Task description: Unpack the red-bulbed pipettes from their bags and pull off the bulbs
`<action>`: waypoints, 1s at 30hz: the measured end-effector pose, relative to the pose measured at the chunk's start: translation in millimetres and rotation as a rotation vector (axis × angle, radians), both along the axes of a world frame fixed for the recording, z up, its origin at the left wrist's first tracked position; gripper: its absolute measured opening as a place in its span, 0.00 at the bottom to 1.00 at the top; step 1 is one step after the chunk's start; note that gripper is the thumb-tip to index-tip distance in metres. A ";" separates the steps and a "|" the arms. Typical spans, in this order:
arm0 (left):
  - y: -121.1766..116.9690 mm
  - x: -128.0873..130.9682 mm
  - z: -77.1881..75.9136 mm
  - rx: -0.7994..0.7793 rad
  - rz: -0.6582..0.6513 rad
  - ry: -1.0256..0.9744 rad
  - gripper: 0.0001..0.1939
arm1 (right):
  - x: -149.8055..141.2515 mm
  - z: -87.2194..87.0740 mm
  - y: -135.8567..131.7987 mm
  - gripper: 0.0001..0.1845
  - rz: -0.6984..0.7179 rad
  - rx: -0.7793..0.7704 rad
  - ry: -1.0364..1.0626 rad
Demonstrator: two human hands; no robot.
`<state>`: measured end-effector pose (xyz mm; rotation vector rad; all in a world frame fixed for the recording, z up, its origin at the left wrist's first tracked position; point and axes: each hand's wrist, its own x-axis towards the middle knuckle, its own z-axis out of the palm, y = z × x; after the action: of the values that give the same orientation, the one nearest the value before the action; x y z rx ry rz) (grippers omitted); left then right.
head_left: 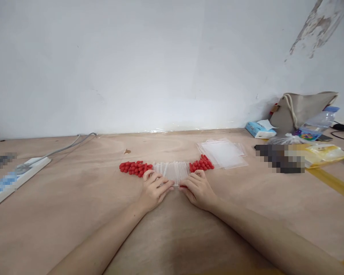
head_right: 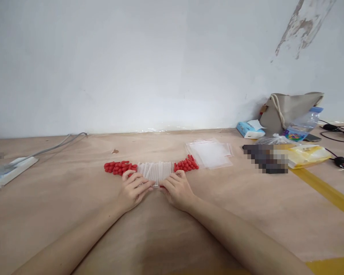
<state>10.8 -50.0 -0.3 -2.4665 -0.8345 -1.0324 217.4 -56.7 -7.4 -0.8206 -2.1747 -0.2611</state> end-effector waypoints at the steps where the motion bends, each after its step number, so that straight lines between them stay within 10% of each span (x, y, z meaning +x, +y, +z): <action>1: -0.3 0.2 -0.7 -0.002 0.004 0.002 0.07 | 0.3 -0.2 0.7 0.06 -0.010 0.013 -0.007; 30: -6.5 -0.5 4.5 -0.074 -0.007 0.000 0.06 | 18.3 14.0 -0.5 0.13 0.162 -0.298 -0.030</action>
<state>10.3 -56.4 4.2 -2.5323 -0.8800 -1.0206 235.7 -57.2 6.6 -0.7985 -2.3263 0.1364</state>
